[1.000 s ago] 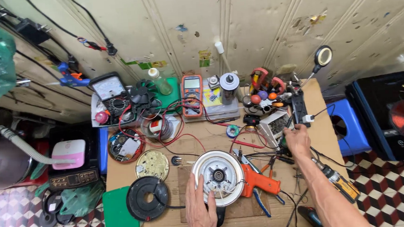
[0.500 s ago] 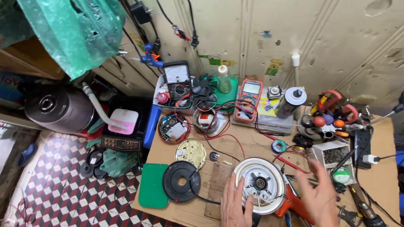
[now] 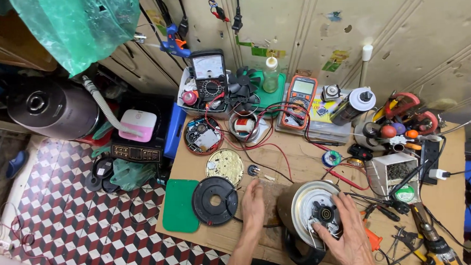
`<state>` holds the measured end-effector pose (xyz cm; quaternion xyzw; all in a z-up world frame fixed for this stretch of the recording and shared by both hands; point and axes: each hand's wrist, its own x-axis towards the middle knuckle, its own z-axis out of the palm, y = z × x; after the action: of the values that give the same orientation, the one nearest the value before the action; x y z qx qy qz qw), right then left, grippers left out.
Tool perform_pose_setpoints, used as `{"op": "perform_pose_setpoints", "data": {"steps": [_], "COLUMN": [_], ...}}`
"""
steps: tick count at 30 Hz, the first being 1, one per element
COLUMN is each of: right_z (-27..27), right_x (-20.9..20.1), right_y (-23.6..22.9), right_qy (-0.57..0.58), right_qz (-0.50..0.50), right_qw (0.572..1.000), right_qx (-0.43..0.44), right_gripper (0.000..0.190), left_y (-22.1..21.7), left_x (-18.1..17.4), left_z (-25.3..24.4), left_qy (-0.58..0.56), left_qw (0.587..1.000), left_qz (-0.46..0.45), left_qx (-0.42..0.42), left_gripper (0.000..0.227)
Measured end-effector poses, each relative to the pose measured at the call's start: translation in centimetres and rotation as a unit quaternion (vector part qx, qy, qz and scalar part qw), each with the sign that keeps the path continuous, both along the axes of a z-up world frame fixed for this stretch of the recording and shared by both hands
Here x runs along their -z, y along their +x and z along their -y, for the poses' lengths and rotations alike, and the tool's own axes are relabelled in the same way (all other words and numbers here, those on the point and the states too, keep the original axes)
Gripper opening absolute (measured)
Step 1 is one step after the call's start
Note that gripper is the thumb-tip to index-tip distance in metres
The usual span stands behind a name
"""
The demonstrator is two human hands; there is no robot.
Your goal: Inspecting and repairing the internal electrical components of an electric kettle on a workbench.
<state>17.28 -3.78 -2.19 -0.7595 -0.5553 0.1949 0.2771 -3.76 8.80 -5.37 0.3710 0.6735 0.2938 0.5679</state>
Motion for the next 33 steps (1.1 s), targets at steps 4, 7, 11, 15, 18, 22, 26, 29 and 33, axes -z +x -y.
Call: {"op": "perform_pose_setpoints", "data": {"steps": [4, 7, 11, 15, 18, 22, 26, 29, 33], "right_z": [0.4, 0.8, 1.6, 2.0, 3.0, 4.9, 6.9, 7.4, 6.8], "right_x": [0.1, -0.1, -0.2, -0.8, -0.2, 2.0, 6.4, 6.6, 6.2], "right_y": [0.3, 0.3, 0.4, 0.9, 1.5, 3.0, 5.3, 5.2, 5.2], "right_qy": [-0.045, -0.069, -0.022, -0.043, -0.014, -0.093, -0.057, -0.056, -0.026], "right_qz": [-0.008, -0.017, -0.013, -0.027, -0.033, -0.016, 0.004, 0.014, 0.001], "right_qw": [0.999, 0.997, 0.999, 0.995, 0.994, 0.983, 0.988, 0.987, 0.989], "right_qx": [0.018, 0.025, 0.035, 0.091, 0.105, 0.159, 0.142, 0.153, 0.145], "right_gripper": [0.090, 0.089, 0.084, 0.084, 0.083, 0.084, 0.086, 0.084, 0.079], "left_y": [0.8, 2.1, 3.1, 4.6, 6.6, 8.4, 9.3, 9.8, 10.0], "left_x": [8.9, 13.4, 14.4, 12.3, 10.8, 10.7, 12.5, 12.6, 12.2], "left_z": [-2.3, -3.4, -4.2, -5.2, -6.6, -8.4, -9.6, -9.4, -9.7], "left_qy": [-0.038, -0.050, -0.051, -0.058, -0.098, -0.143, -0.241, -0.257, -0.219], "left_qw": [0.999, 0.998, 0.989, 0.954, 0.939, 0.911, 0.907, 0.916, 0.960], "left_qz": [-0.003, -0.006, -0.091, -0.213, -0.214, -0.273, -0.232, -0.222, -0.112], "left_qx": [0.016, 0.042, 0.101, 0.204, 0.252, 0.275, 0.255, 0.215, 0.133], "left_gripper": [0.045, 0.048, 0.036, 0.034, 0.038, 0.048, 0.034, 0.026, 0.031]}}
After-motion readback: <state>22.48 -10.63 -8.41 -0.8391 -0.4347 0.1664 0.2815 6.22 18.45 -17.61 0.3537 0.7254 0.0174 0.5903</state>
